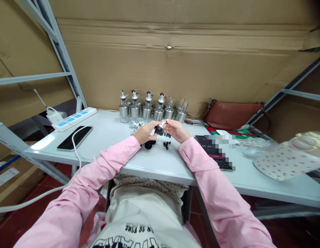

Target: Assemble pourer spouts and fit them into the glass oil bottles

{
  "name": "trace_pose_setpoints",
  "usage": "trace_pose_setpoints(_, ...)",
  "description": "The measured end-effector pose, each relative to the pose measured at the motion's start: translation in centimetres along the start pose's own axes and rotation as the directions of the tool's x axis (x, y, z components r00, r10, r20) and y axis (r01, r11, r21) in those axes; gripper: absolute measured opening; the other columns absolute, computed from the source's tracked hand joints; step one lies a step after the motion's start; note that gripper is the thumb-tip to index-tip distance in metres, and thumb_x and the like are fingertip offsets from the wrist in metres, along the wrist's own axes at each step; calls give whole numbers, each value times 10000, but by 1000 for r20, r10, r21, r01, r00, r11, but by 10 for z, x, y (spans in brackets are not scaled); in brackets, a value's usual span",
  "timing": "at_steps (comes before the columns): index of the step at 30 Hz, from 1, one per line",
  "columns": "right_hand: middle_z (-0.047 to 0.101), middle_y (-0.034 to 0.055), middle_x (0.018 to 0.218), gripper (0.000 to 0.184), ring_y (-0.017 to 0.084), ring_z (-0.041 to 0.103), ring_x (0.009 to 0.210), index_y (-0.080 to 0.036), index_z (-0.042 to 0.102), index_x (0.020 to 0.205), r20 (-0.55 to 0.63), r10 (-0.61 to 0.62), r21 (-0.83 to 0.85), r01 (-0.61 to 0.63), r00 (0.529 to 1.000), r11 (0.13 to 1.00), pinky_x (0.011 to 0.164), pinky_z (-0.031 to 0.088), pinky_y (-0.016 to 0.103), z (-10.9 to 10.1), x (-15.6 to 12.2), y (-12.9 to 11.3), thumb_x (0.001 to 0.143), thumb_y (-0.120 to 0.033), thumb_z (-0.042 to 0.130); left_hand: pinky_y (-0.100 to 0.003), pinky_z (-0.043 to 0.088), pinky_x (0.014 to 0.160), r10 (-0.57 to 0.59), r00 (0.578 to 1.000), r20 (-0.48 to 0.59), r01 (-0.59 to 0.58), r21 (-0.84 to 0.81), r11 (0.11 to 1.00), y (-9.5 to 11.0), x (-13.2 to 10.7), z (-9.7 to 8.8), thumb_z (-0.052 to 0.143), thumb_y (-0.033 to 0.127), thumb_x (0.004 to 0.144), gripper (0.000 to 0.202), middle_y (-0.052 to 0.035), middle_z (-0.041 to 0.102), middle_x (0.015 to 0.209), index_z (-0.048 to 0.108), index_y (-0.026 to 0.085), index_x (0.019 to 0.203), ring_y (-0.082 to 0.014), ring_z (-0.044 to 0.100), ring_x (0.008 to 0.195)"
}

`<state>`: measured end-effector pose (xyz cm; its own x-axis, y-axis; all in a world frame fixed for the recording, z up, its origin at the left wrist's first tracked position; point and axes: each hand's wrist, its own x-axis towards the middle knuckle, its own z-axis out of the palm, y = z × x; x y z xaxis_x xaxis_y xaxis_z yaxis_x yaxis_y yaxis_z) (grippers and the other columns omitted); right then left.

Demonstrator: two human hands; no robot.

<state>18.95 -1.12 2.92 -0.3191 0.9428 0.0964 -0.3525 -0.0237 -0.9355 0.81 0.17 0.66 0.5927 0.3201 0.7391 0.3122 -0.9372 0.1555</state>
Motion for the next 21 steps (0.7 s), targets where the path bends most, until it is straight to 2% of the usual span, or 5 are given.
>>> trace_pose_setpoints(6, 583, -13, 578, 285, 69, 533, 538, -138, 639, 735, 11, 26, -34, -26, 1000, 999, 524, 424, 190, 0, -1, 0, 601, -379, 713, -262, 463, 729, 18, 1000, -13, -18, 16, 1000, -1, -2, 3, 478, 116, 664, 421, -56, 536, 962, 411, 156, 1077, -138, 537, 795)
trace_pose_setpoints(11, 572, -12, 557, 259, 72, 517, 505, -139, 641, 706, -10, 35, -80, -36, 999, 996, 501, 412, 201, 3, -2, -1, 618, -376, 699, -266, 455, 711, -23, 1000, 18, 23, 39, 999, 0, -3, 3, 490, 146, 671, 353, -34, 535, 868, 426, 165, 1018, -136, 530, 739)
trace_pose_setpoints(15, 568, -12, 551, 246, 75, 510, 497, -143, 638, 694, -9, 41, -98, -42, 999, 994, 499, 407, 211, 5, -3, -2, 626, -375, 687, -257, 449, 692, -5, 1000, 15, 5, 6, 1000, 0, -2, 3, 489, 140, 674, 323, -32, 523, 852, 429, 159, 991, -126, 513, 714)
trace_pose_setpoints(21, 568, -11, 552, 275, 64, 496, 495, -136, 637, 666, 11, 30, -92, -29, 999, 995, 482, 390, 193, 4, -3, -4, 575, -383, 717, -230, 431, 643, -39, 998, 58, 41, -44, 998, 2, 0, 3, 479, 133, 687, 301, -14, 493, 817, 441, 162, 985, -99, 448, 633)
